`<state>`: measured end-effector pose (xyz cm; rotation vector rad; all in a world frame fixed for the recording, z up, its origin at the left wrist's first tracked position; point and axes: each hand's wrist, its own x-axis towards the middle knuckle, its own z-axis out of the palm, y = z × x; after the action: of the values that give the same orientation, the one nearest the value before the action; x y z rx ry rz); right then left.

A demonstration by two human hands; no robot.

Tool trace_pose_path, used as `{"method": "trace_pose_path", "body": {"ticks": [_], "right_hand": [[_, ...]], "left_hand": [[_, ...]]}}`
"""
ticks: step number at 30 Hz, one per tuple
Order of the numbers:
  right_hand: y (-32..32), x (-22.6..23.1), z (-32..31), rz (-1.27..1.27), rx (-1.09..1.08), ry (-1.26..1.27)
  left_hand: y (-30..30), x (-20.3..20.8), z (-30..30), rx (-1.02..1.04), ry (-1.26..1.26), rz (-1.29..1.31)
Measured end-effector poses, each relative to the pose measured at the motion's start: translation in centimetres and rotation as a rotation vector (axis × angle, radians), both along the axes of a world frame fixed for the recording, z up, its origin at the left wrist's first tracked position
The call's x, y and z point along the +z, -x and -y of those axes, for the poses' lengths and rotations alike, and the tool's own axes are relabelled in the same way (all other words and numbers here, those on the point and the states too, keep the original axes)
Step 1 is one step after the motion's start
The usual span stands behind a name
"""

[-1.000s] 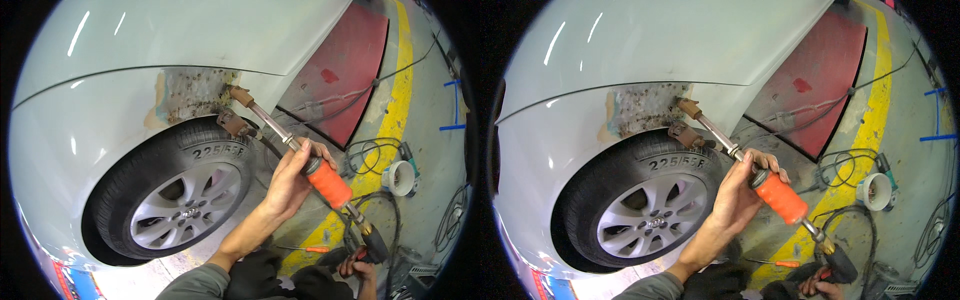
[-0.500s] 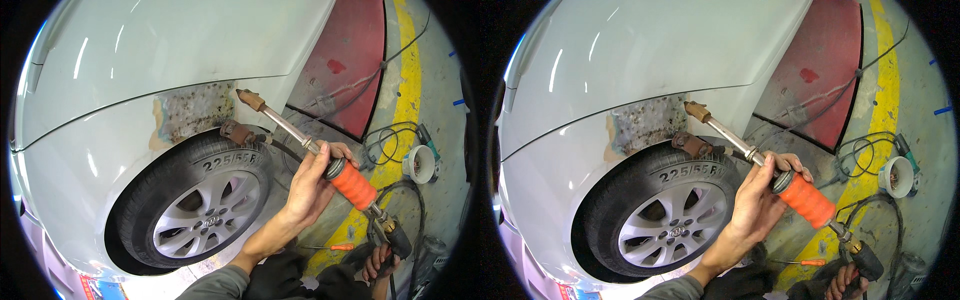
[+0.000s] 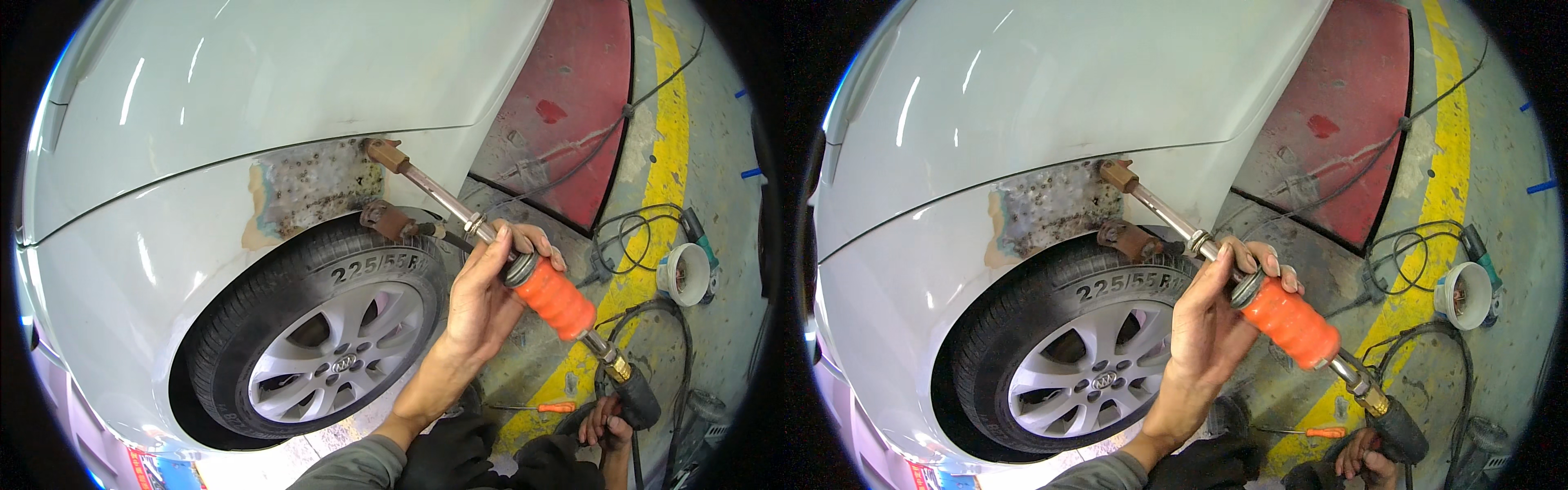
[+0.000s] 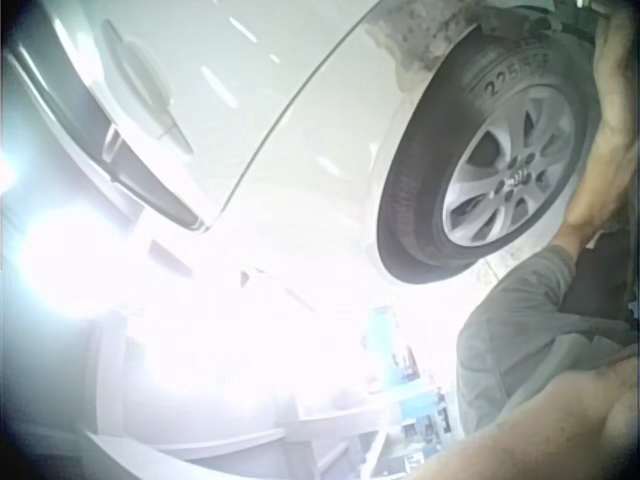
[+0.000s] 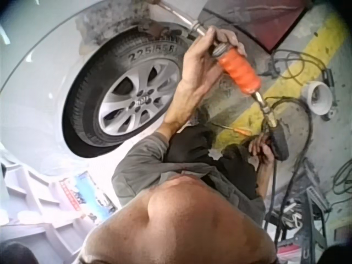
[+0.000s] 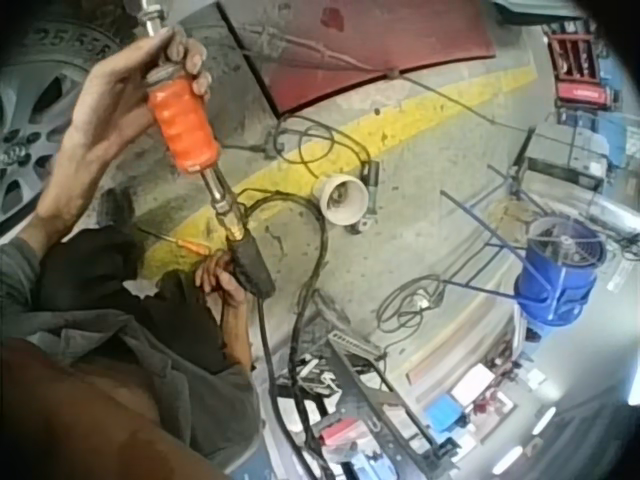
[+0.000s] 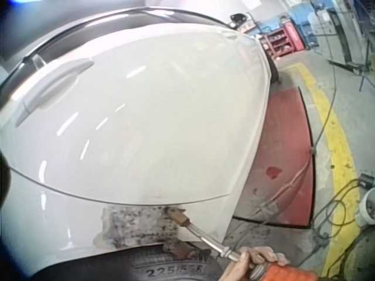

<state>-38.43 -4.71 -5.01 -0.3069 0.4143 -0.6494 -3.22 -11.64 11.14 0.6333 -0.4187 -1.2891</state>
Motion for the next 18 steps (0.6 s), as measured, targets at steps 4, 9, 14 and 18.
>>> {"method": "trace_pose_path", "body": {"ticks": [4,9,14,18], "right_hand": [[0.44,-0.68,-0.07,0.011,-0.009,0.026],[0.46,-0.27,-0.06,-0.023,0.030,0.033],[0.62,-0.47,-0.06,-0.017,0.039,0.085],[0.75,-0.51,-0.16,-0.020,0.058,0.088]], "left_hand": [[0.03,-0.05,0.00,-0.007,0.007,-0.004],[-0.04,-0.19,-0.11,0.019,-0.021,-0.020],[0.04,-0.23,0.06,0.013,-0.014,-0.021],[0.20,-0.04,-0.03,0.026,-0.017,-0.023]]}}
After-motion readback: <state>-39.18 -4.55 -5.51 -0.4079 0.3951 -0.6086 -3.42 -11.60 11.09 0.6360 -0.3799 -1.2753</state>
